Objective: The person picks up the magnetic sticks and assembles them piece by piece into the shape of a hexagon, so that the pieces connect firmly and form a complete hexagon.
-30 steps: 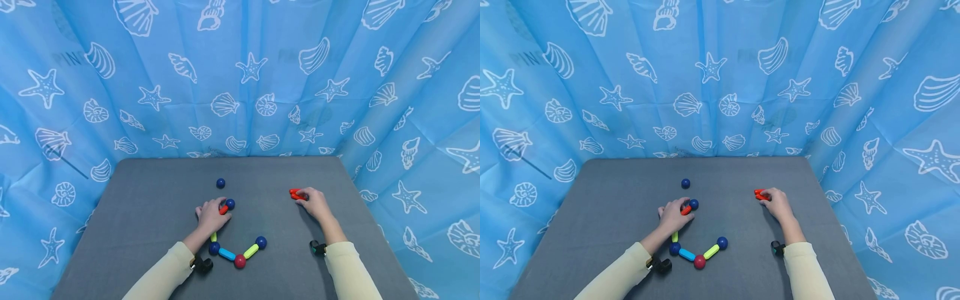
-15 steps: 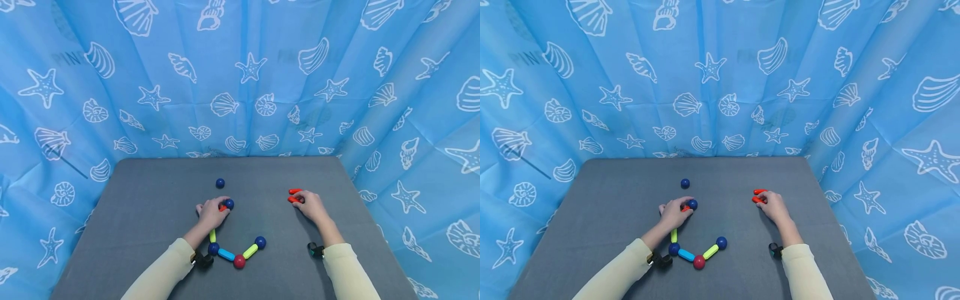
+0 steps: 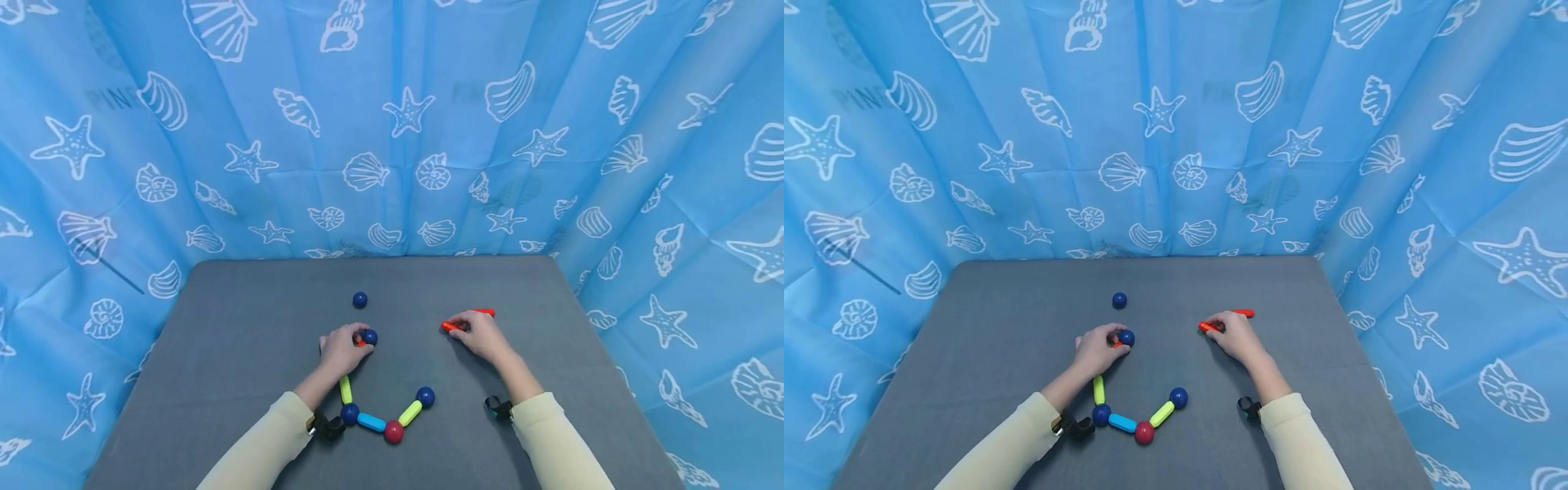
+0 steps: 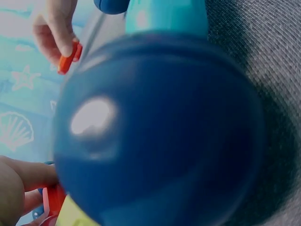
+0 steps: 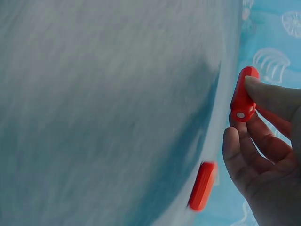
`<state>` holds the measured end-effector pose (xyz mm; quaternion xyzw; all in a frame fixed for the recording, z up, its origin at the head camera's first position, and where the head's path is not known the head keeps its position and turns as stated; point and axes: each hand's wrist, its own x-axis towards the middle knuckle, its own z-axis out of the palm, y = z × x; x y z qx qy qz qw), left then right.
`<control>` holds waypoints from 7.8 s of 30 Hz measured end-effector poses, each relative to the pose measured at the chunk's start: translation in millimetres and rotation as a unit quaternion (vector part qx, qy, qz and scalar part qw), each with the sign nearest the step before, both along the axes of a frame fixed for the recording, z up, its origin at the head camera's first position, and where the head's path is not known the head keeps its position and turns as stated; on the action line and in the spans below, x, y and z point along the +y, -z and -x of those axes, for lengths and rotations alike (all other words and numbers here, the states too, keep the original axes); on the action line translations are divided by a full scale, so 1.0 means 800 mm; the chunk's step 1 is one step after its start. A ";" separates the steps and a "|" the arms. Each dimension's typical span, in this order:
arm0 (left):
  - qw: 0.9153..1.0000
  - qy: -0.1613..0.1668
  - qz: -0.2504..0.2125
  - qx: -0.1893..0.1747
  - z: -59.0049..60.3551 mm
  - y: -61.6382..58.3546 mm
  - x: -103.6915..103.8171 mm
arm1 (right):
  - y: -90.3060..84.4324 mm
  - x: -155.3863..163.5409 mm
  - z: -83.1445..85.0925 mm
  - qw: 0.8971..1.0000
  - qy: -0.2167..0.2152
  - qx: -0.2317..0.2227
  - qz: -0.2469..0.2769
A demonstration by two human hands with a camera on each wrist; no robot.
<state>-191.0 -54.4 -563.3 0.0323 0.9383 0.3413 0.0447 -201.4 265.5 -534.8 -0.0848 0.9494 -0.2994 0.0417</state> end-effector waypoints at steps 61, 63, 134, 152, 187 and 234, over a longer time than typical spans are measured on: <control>0.993 0.115 0.018 0.012 0.016 -0.002 0.002 | 0.012 -0.131 0.031 0.976 -0.199 -0.074 0.055; 0.992 0.123 0.021 0.012 0.019 0.000 0.003 | 0.014 -0.130 0.032 0.975 -0.201 -0.075 0.065; 0.997 0.079 -0.017 -0.007 0.004 0.008 -0.027 | 0.011 -0.122 0.073 0.979 -0.175 -0.057 0.090; 0.996 0.086 -0.007 -0.004 0.010 0.007 -0.008 | 0.012 -0.090 0.008 0.978 -0.182 -0.062 0.083; 0.960 0.233 0.144 0.065 -0.093 -0.013 0.083 | 0.021 -0.062 0.009 0.985 -0.139 -0.058 0.081; 0.978 0.198 0.071 0.007 -0.116 0.000 0.102 | -0.008 0.001 0.001 0.981 0.036 -0.159 0.100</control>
